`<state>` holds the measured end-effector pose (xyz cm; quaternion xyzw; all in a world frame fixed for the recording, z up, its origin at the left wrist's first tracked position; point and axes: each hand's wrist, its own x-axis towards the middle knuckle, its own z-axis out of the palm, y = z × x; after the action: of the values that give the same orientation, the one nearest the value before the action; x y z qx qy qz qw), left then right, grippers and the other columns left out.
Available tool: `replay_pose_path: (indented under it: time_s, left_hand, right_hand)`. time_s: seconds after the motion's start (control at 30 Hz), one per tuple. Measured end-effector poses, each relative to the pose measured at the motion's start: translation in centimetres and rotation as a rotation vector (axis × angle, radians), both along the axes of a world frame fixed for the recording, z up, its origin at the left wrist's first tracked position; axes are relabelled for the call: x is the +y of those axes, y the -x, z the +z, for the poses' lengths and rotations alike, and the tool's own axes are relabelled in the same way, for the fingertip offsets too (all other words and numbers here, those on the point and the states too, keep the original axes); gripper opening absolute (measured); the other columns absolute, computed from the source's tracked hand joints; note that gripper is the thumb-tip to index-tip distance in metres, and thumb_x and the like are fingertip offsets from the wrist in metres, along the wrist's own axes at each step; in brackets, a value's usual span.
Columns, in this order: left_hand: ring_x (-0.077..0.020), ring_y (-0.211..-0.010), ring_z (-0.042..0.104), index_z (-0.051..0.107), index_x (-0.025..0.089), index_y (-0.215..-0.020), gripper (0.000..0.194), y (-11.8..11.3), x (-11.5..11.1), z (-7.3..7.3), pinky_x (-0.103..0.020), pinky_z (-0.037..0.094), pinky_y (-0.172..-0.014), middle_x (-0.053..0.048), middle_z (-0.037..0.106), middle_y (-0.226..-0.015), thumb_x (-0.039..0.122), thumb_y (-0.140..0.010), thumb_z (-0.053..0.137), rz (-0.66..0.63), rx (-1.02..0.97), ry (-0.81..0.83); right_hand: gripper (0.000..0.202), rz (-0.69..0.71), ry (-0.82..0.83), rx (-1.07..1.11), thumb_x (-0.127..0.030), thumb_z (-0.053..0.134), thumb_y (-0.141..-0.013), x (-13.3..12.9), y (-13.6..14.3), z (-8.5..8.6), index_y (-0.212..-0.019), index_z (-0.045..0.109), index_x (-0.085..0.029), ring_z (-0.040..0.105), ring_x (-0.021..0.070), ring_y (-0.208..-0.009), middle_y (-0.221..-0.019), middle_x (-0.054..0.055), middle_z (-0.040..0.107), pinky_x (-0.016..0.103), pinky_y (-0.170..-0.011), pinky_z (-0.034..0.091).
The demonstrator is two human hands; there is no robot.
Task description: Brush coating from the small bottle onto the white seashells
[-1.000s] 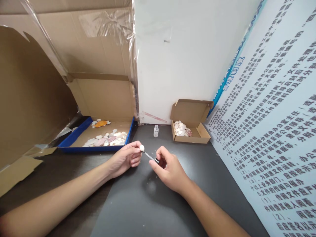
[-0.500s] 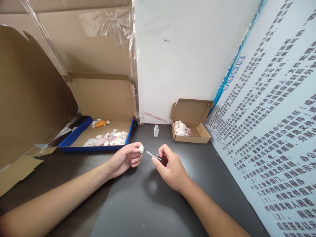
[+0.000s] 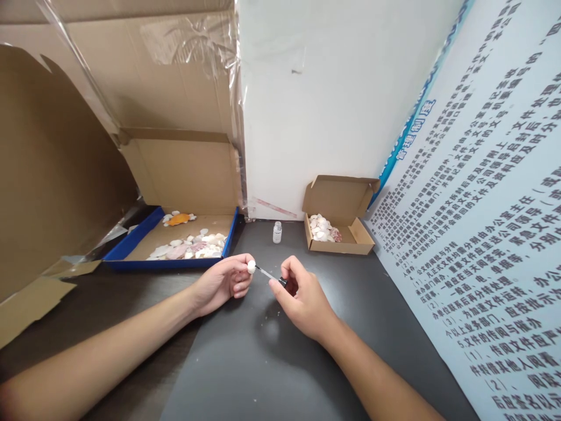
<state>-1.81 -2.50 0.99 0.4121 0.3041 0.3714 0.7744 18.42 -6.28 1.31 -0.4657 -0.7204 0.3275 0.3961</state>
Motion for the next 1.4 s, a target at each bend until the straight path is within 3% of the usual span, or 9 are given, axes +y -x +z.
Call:
replay_pose_path:
  time_s: [0.5,1.0,1.4]
  left_hand:
    - [-0.0050,-0.044,0.032,0.054,0.017,-0.080,0.014,-0.2,0.1,-0.5,-0.020,0.026,-0.045,0.009,0.034,-0.053,0.025,-0.081,0.066,-0.015,0.016,-0.087]
    - [-0.0047,-0.042,0.028,0.054,0.018,-0.083,0.015,-0.3,0.4,-1.1,-0.019,0.026,-0.044,0.010,0.036,-0.049,0.029,-0.084,0.064,-0.005,0.088,-0.183]
    - [-0.0047,-0.043,0.027,0.053,0.018,-0.083,0.022,-0.3,0.3,-1.1,-0.020,0.025,-0.044,0.010,0.036,-0.052,0.033,-0.080,0.069,-0.006,0.085,-0.187]
  right_hand:
    - [0.025,-0.025,0.011,-0.024,-0.032,0.054,-0.089,0.0,-0.1,-0.2,-0.078,0.033,-0.024,0.034,0.0111,-0.054,-0.060,-0.009,0.034,0.024,-0.053,0.029]
    - [0.025,-0.029,0.005,-0.002,-0.032,0.055,-0.089,0.0,0.0,-0.2,-0.078,0.034,-0.024,0.034,0.0109,-0.054,-0.060,-0.009,0.034,0.024,-0.052,0.029]
    - [0.020,-0.064,-0.089,0.075,-0.030,0.057,-0.088,0.0,0.0,-0.3,-0.083,0.039,-0.023,0.037,0.0104,-0.054,-0.062,-0.008,0.037,0.023,-0.053,0.033]
